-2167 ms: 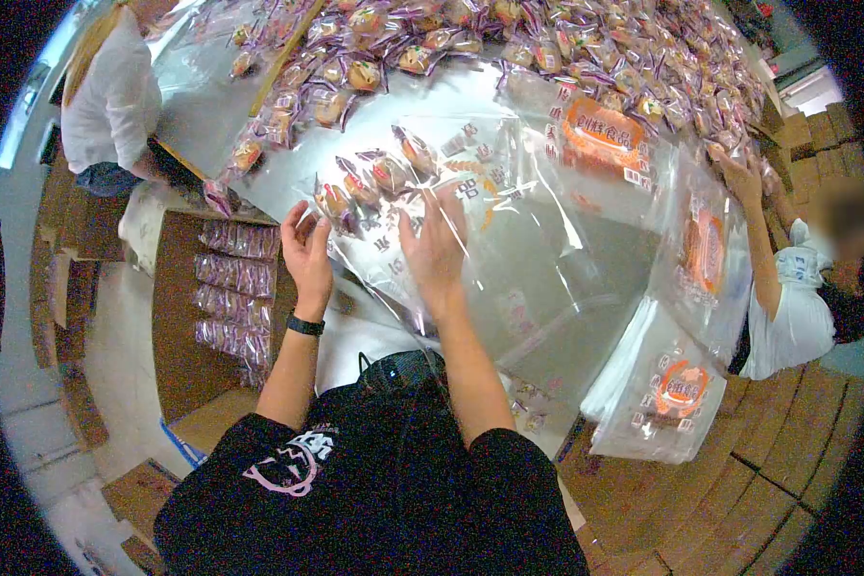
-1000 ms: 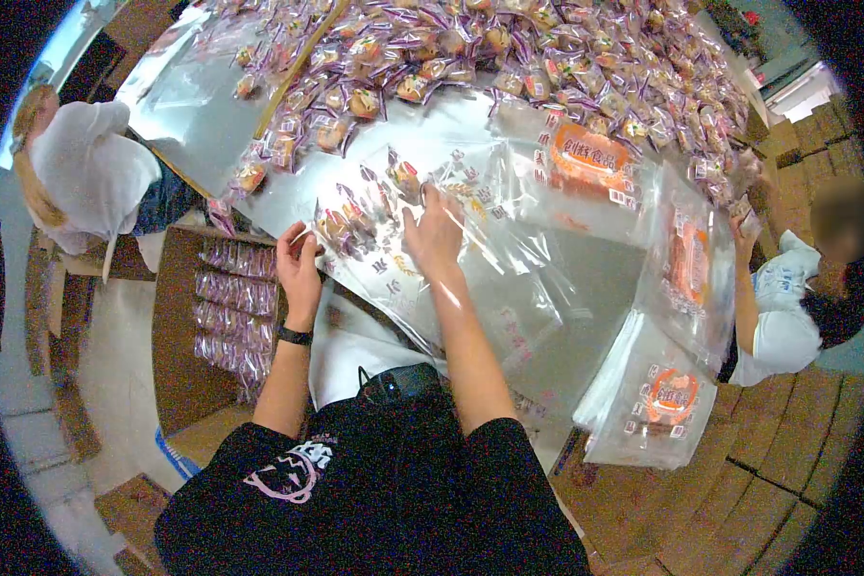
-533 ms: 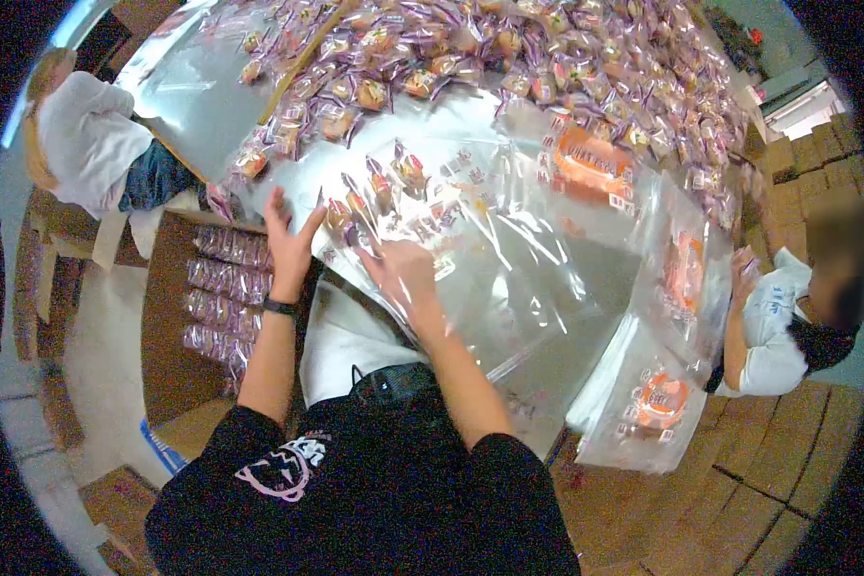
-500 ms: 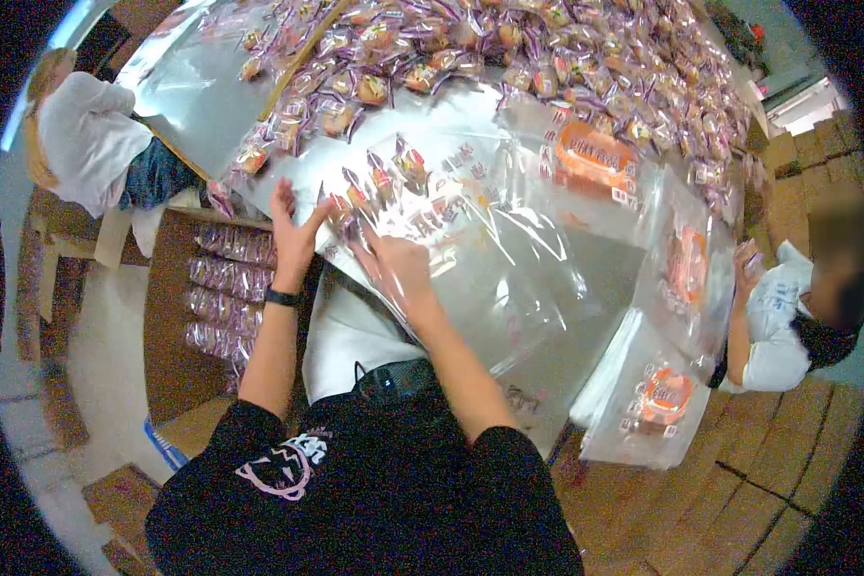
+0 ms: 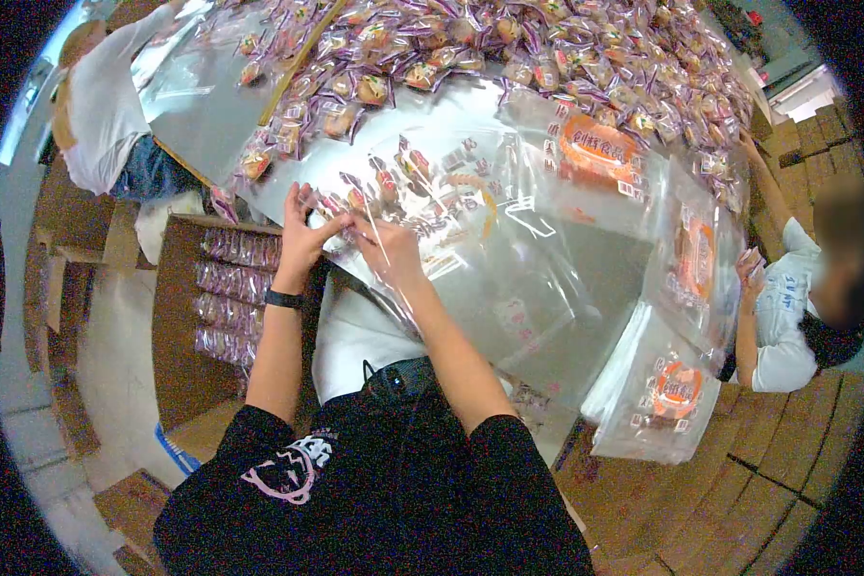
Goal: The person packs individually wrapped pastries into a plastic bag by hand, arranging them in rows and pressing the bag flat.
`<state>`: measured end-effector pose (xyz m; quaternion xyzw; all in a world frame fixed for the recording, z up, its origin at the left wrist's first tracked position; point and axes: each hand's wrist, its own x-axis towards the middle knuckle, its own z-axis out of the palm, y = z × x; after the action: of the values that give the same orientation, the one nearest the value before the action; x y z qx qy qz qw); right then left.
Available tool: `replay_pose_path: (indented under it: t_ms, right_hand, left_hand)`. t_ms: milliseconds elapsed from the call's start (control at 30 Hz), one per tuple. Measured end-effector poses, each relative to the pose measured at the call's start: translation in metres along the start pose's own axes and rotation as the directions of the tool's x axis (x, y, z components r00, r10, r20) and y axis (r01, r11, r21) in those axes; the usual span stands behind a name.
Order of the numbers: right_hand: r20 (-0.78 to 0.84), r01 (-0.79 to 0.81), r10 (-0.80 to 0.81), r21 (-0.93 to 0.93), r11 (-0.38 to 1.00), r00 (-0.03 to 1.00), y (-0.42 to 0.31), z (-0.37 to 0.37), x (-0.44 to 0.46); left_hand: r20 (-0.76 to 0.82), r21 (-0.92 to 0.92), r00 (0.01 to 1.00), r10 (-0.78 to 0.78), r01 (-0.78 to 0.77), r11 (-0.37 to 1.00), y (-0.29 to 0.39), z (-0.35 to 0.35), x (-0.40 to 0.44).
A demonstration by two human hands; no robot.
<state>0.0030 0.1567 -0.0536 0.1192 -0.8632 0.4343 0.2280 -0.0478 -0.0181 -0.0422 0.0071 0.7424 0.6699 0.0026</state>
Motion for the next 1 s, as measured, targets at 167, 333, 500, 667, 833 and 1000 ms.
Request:
replay_pose_path:
  t_ms: [167,333,500,667,833,1000]
  right_hand:
    - [0.003,0.03,-0.03,-0.104,0.994,1.0,0.006,0.008,0.002]
    - [0.074,-0.102,0.098,0.059,0.993,0.992,-0.006,-0.023,-0.011]
    - [-0.141,-0.198,0.205,0.063,0.978,0.969,0.013,-0.038,-0.049]
    - [-0.389,-0.289,0.175,-0.258,0.922,0.905,-0.008,-0.072,-0.002]
    - [-0.391,-0.512,0.41,-0.201,0.835,0.824,0.052,-0.041,0.036]
    - [-0.389,-0.558,0.503,-0.035,0.829,0.772,0.037,-0.035,0.054]
  left_hand:
    - [-0.003,0.045,1.0,0.009,-0.009,0.999,0.01,-0.002,0.0]
    - [-0.131,0.063,0.986,0.104,-0.097,0.993,-0.001,0.005,0.003]
    - [-0.322,0.002,0.928,0.188,-0.198,0.98,-0.009,0.007,0.012]
    - [-0.361,0.306,0.873,0.327,-0.221,0.926,-0.003,0.001,0.025]
    - [-0.399,0.31,0.85,0.343,-0.227,0.923,-0.009,-0.003,0.035]
    - [-0.421,0.411,0.808,0.412,-0.235,0.881,-0.016,-0.001,0.029]
